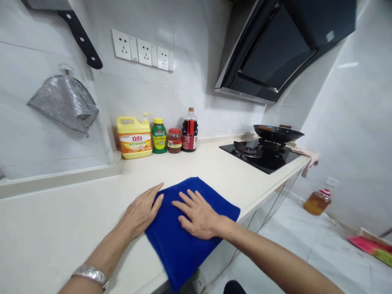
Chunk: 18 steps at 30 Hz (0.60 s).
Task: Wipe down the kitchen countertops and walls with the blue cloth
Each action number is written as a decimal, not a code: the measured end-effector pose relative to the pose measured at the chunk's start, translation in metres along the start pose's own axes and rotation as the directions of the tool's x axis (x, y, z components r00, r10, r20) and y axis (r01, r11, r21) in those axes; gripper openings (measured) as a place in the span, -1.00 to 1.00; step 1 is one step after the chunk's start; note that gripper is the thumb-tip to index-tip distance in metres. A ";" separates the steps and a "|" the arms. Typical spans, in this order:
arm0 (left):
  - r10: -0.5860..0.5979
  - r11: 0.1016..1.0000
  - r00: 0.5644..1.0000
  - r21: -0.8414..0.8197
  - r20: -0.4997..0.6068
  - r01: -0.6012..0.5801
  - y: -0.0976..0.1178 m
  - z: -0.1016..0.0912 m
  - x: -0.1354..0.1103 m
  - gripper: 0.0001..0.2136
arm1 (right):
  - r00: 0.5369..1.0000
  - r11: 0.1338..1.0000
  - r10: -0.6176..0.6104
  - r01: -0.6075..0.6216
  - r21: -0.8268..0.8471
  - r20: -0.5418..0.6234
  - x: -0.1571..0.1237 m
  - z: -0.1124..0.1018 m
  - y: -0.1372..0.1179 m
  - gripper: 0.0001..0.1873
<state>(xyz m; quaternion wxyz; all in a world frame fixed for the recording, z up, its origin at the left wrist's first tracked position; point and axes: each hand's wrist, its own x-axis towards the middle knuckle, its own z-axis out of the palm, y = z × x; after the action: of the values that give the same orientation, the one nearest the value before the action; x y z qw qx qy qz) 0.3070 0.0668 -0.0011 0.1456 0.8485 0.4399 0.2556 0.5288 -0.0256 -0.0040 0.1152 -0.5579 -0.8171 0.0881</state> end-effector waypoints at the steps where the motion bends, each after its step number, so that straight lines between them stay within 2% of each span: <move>1: -0.031 1.000 0.998 -0.002 -0.057 0.031 -0.001 -0.006 0.001 -0.34 | 1.000 1.000 -0.007 0.007 -0.001 0.025 0.001 -0.002 0.009 -0.35; 3: -0.120 0.992 0.981 0.010 -0.149 0.123 -0.004 -0.018 0.003 -0.36 | 0.999 1.000 0.009 -0.008 -0.019 0.046 0.003 -0.008 0.033 -0.35; 5: -0.222 0.971 0.960 0.047 -0.168 0.232 -0.008 -0.028 0.004 -0.38 | 0.997 0.997 0.065 -0.063 -0.052 0.043 0.006 -0.013 0.060 -0.34; 8: -0.324 0.934 0.944 0.143 -0.054 0.329 -0.013 -0.032 0.003 -0.39 | 0.982 0.975 0.190 -0.185 -0.125 0.024 0.014 -0.020 0.101 -0.34; 11: -0.333 0.924 0.942 0.214 0.043 0.317 -0.016 -0.028 0.005 -0.42 | 0.931 0.914 0.364 -0.360 -0.188 -0.014 0.024 -0.025 0.132 -0.33; 14: -0.325 0.921 0.943 0.250 0.069 0.299 -0.015 -0.024 0.007 -0.43 | 0.874 0.848 0.485 -0.481 -0.224 -0.038 0.031 -0.028 0.145 -0.33; 18: -0.338 0.911 0.938 0.277 0.075 0.306 -0.013 -0.024 0.010 -0.42 | 0.842 0.817 0.539 -0.529 -0.230 -0.021 0.036 -0.027 0.129 -0.31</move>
<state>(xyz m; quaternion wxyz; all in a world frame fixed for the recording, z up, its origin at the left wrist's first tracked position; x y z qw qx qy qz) 0.2898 0.0830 0.0153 0.0991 0.7897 0.5942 0.1160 0.6393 0.0551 -0.0100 0.0030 -0.7719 -0.6348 0.0354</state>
